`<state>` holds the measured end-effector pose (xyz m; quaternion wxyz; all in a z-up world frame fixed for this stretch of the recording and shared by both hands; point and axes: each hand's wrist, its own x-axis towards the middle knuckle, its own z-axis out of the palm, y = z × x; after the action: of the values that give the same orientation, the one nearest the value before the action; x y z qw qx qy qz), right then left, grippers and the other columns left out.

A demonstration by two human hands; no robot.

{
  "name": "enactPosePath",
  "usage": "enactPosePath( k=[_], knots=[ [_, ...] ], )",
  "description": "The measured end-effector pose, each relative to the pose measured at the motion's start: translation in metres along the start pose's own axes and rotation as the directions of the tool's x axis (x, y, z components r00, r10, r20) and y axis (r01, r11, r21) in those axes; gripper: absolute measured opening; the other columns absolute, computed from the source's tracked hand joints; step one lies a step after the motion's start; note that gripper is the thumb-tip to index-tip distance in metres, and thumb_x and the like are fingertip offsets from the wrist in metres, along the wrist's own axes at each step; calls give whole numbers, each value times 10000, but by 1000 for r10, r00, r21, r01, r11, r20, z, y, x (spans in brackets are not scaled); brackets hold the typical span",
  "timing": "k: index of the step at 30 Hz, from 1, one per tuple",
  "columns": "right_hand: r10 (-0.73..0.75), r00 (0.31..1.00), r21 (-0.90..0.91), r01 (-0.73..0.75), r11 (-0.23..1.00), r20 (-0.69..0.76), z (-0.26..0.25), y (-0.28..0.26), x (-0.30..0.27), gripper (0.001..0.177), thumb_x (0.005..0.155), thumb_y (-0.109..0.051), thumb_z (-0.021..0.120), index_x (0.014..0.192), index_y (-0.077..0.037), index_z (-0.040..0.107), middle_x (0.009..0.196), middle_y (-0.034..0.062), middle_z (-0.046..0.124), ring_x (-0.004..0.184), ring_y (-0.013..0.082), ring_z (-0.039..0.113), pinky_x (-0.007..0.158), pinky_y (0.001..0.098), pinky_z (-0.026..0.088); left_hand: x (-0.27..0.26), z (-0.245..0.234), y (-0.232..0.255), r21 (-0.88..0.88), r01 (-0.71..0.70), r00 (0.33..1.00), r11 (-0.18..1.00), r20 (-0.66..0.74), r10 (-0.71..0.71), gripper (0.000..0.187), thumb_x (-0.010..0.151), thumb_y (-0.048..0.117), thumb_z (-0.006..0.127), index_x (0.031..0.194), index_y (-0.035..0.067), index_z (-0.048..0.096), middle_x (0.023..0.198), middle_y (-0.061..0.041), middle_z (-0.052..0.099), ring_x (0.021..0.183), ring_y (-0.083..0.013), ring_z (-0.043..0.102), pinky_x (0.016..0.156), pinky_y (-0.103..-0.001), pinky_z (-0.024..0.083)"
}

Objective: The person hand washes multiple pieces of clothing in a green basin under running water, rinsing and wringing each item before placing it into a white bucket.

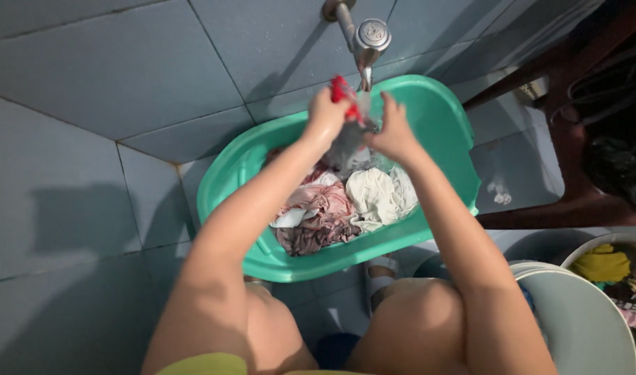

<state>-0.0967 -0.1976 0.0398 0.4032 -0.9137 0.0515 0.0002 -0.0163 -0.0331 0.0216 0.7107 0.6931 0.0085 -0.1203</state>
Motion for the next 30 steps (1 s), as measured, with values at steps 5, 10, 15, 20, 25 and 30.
enactPosePath(
  k=[5,10,15,20,25,30],
  knots=[
    [-82,997,252,79,964,-2,91,58,-2,1286,546,-372,1030,1504,-13,250,1456,190,472,1363,334,494,1132,436,429,-57,-8,89,-499,-18,996,866,63,57,290,947,48,649,1213,-3,545,1039,-134,656,791,-243,718,703,-370,640],
    [-179,984,673,136,727,-5,126,47,37,1060,727,-295,951,1571,-68,353,1570,107,461,1449,293,453,1189,424,361,-109,-28,170,-651,-96,962,753,132,237,270,966,9,666,1214,-13,562,1092,-111,644,916,-226,713,818,-416,658],
    [175,956,781,-293,551,236,70,12,44,630,825,-148,711,1431,-111,541,1189,76,650,1011,231,639,771,390,530,-87,-148,176,-453,-250,957,856,21,290,253,942,-27,694,1181,-26,611,1047,-135,691,921,-278,759,850,-441,680],
    [150,962,821,-274,502,230,17,3,40,477,804,82,646,1279,51,617,1028,114,693,820,254,675,693,398,579,-1,-249,57,171,122,986,978,-134,-100,344,817,106,737,1149,76,653,1052,-100,716,857,-222,745,610,-381,630],
    [160,958,857,-284,431,237,11,-33,29,519,757,150,609,1253,5,563,1064,131,658,865,253,677,730,370,565,8,-154,-88,617,-122,944,778,314,-101,1533,551,372,1024,1579,-28,-39,1637,-321,32,1521,-407,93,1214,-449,176],
    [64,951,920,-309,240,303,-10,-47,-1,681,674,166,553,1334,-1,550,1193,155,646,1088,293,652,966,413,560,-1,-28,-140,252,-199,970,947,186,155,958,714,224,792,1470,31,236,1433,-204,354,1310,-287,391,1080,-361,365]
  ],
)
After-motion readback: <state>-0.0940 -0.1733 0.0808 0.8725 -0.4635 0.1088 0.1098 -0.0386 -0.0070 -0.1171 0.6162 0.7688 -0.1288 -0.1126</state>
